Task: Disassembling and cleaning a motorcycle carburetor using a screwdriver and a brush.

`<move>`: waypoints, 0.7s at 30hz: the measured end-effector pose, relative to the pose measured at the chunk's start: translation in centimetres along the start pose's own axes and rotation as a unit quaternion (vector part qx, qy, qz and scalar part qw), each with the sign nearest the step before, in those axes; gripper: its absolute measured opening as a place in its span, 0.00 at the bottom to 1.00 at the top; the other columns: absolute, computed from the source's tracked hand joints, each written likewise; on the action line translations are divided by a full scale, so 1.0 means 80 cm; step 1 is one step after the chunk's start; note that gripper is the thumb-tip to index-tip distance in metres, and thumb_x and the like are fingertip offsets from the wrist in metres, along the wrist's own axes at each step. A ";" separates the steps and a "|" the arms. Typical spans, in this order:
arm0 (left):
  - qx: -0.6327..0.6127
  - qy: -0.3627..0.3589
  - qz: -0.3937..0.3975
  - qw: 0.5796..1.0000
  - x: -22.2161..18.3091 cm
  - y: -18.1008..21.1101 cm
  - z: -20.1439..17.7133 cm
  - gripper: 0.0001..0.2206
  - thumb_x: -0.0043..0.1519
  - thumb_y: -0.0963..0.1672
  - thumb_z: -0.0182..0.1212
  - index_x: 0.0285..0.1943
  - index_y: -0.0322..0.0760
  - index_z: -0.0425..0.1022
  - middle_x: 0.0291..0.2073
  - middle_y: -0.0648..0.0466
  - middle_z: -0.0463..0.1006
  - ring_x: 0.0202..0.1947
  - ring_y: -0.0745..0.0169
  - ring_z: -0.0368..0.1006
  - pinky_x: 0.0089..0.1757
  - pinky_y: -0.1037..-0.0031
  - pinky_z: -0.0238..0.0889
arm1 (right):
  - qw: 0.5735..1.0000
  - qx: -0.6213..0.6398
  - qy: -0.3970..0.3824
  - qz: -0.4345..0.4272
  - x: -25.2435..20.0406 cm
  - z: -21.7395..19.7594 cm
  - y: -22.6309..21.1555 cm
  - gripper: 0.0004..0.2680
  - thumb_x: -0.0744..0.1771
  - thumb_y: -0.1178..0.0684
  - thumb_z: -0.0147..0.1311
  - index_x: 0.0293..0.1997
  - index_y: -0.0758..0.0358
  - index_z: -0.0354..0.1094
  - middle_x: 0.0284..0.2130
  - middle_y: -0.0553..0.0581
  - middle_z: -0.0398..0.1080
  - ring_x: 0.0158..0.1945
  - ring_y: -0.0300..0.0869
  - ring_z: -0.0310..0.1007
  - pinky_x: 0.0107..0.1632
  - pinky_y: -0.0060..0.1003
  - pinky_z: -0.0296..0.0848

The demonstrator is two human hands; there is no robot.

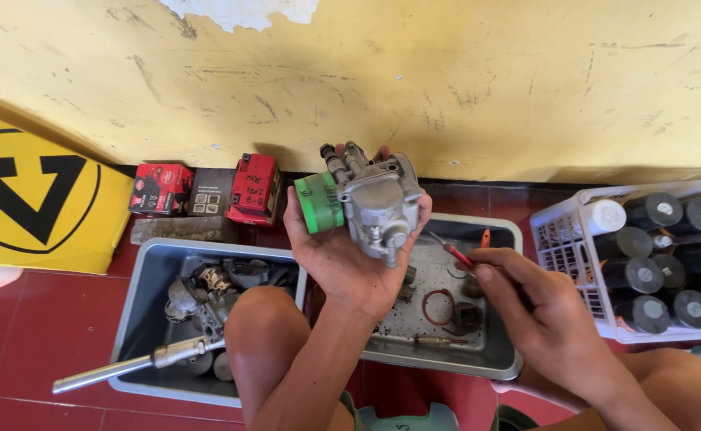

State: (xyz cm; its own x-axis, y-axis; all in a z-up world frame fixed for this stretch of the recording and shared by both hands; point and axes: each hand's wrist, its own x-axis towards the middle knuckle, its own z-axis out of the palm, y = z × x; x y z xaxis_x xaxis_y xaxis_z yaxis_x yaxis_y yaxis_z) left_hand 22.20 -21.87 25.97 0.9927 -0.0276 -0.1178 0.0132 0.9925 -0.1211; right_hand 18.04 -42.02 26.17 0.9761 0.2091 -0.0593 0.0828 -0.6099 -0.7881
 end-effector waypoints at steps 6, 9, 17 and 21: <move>0.033 0.137 0.016 0.990 0.003 0.000 0.003 0.27 0.55 0.61 0.60 0.59 0.53 0.77 0.56 0.48 0.78 0.55 0.46 0.74 0.50 0.45 0.67 | 0.997 -0.008 0.023 -0.069 0.006 0.012 -0.013 0.09 0.69 0.51 0.49 0.49 0.59 0.75 0.17 0.48 0.67 0.18 0.35 0.57 0.24 0.33 0.59; 0.014 0.083 0.021 0.996 0.005 0.000 -0.003 0.25 0.57 0.60 0.59 0.59 0.53 0.77 0.54 0.47 0.78 0.54 0.48 0.73 0.50 0.48 0.66 | 0.998 0.003 0.007 -0.056 0.009 0.018 -0.020 0.09 0.69 0.51 0.49 0.48 0.59 0.76 0.13 0.46 0.62 0.15 0.33 0.50 0.19 0.35 0.53; 0.031 0.093 0.055 0.994 0.008 0.005 -0.004 0.27 0.56 0.60 0.61 0.58 0.47 0.77 0.55 0.44 0.78 0.56 0.46 0.73 0.48 0.43 0.68 | 0.999 -0.013 0.008 -0.049 0.010 0.019 -0.024 0.10 0.69 0.50 0.49 0.49 0.58 0.76 0.12 0.47 0.59 0.15 0.36 0.51 0.20 0.35 0.55; 0.058 0.061 0.066 0.994 0.007 0.005 -0.009 0.25 0.59 0.60 0.59 0.59 0.49 0.77 0.55 0.44 0.78 0.55 0.44 0.74 0.48 0.43 0.69 | 0.998 -0.008 0.016 -0.056 0.012 0.021 -0.024 0.09 0.70 0.51 0.48 0.50 0.59 0.76 0.13 0.47 0.57 0.16 0.35 0.48 0.20 0.35 0.53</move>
State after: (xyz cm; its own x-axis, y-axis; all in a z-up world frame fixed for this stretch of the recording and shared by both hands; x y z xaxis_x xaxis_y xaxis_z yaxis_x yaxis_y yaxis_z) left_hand 22.68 -21.56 25.13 0.9647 0.0972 -0.2448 -0.0961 0.9952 0.0165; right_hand 18.47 -39.40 26.60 0.9665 0.2522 0.0487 0.1947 -0.5958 -0.7792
